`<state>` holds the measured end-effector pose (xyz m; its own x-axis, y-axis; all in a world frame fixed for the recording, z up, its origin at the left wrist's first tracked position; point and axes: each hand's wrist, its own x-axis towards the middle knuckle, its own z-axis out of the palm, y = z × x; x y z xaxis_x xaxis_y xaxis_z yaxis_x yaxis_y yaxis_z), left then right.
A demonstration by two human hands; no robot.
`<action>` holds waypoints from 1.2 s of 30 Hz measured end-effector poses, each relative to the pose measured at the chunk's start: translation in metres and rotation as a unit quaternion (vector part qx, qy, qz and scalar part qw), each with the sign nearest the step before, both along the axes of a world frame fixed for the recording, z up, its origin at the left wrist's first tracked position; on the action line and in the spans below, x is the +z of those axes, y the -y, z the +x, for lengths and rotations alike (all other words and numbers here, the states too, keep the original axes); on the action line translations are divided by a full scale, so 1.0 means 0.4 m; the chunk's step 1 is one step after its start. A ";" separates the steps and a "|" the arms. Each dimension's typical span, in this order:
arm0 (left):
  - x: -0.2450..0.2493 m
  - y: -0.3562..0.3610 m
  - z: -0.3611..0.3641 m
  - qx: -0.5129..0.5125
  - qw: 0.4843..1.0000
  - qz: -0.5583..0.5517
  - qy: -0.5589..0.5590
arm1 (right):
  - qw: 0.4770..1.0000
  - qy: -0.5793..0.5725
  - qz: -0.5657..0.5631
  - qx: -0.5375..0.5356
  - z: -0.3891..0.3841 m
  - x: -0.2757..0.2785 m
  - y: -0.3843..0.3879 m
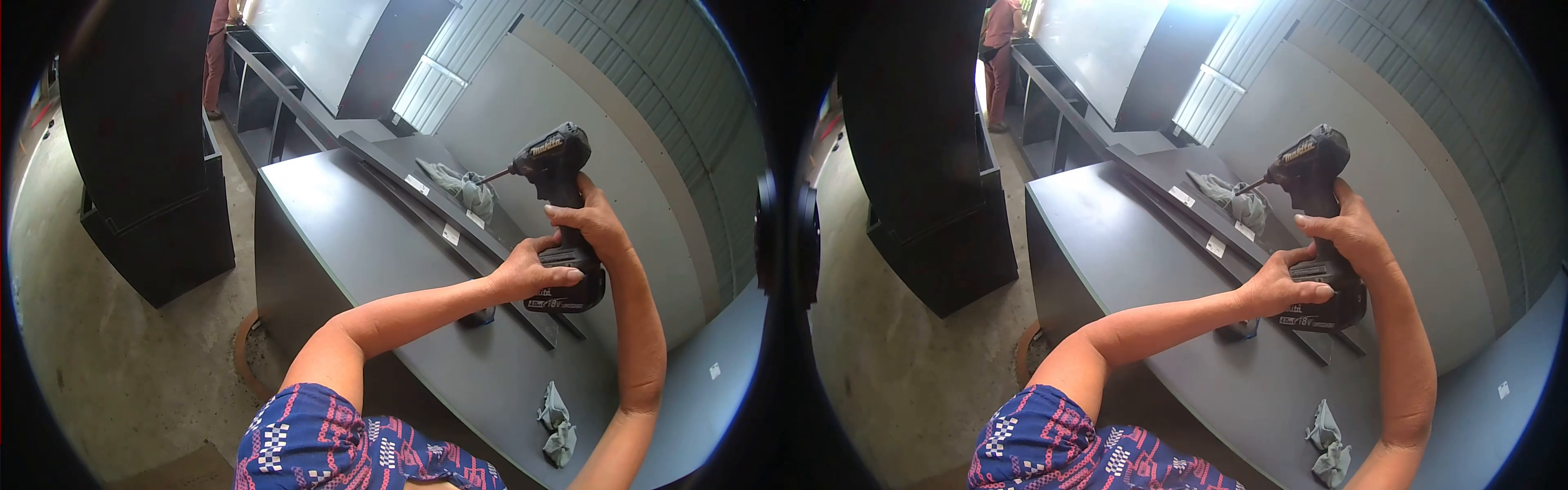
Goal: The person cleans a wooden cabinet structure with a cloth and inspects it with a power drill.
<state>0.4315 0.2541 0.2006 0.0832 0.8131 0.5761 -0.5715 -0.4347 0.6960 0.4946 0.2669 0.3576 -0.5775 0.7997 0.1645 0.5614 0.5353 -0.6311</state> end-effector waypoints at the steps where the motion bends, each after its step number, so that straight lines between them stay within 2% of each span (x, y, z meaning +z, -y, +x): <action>1: 0.010 0.022 -0.015 -0.001 1.000 -0.004 0.002 | 1.000 0.003 -0.006 -0.004 -0.012 0.013 0.025; 5: 0.023 0.117 -0.087 -0.036 0.999 -0.037 0.010 | 1.000 0.004 -0.011 0.005 -0.070 0.004 0.084; 8: -0.022 0.149 -0.118 -0.038 0.996 -0.032 0.080 | 0.999 -0.003 -0.018 0.043 -0.125 -0.022 0.114; 14: -0.088 0.231 -0.235 0.032 0.992 -0.076 0.092 | 0.990 -0.027 -0.080 0.112 -0.260 -0.101 0.141; 15: -0.096 0.242 -0.262 0.035 0.992 -0.075 0.096 | 0.988 -0.036 -0.047 0.139 -0.284 -0.121 0.132; 18: -0.137 0.245 -0.313 0.068 0.992 -0.065 0.083 | 0.993 0.011 -0.066 0.093 -0.338 -0.154 0.127; 19: -0.147 0.250 -0.332 0.071 0.992 -0.067 0.084 | 0.994 0.009 -0.017 0.109 -0.356 -0.181 0.109; 22: -0.174 0.260 -0.378 0.092 0.989 -0.068 0.094 | 0.993 0.026 -0.079 0.085 -0.412 -0.202 0.129; 23: -0.186 0.261 -0.391 0.100 0.988 -0.072 0.096 | 0.991 0.043 -0.056 0.115 -0.423 -0.232 0.090; 27: -0.226 0.262 -0.446 0.124 0.985 -0.082 0.084 | 0.986 0.054 -0.099 0.119 -0.485 -0.231 0.137; 33: -0.255 0.257 -0.500 0.149 0.981 -0.100 0.071 | 0.978 0.050 -0.130 0.154 -0.537 -0.260 0.110; 36: -0.254 0.258 -0.507 0.150 0.980 -0.104 0.079 | 0.988 0.023 -0.086 0.123 -0.547 -0.285 0.106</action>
<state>0.2287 0.1508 0.0990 -0.2542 0.8889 0.3812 -0.5474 -0.4572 0.7010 0.2757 0.2243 0.2436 -0.7610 0.6487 0.0075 0.4581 0.5455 -0.7018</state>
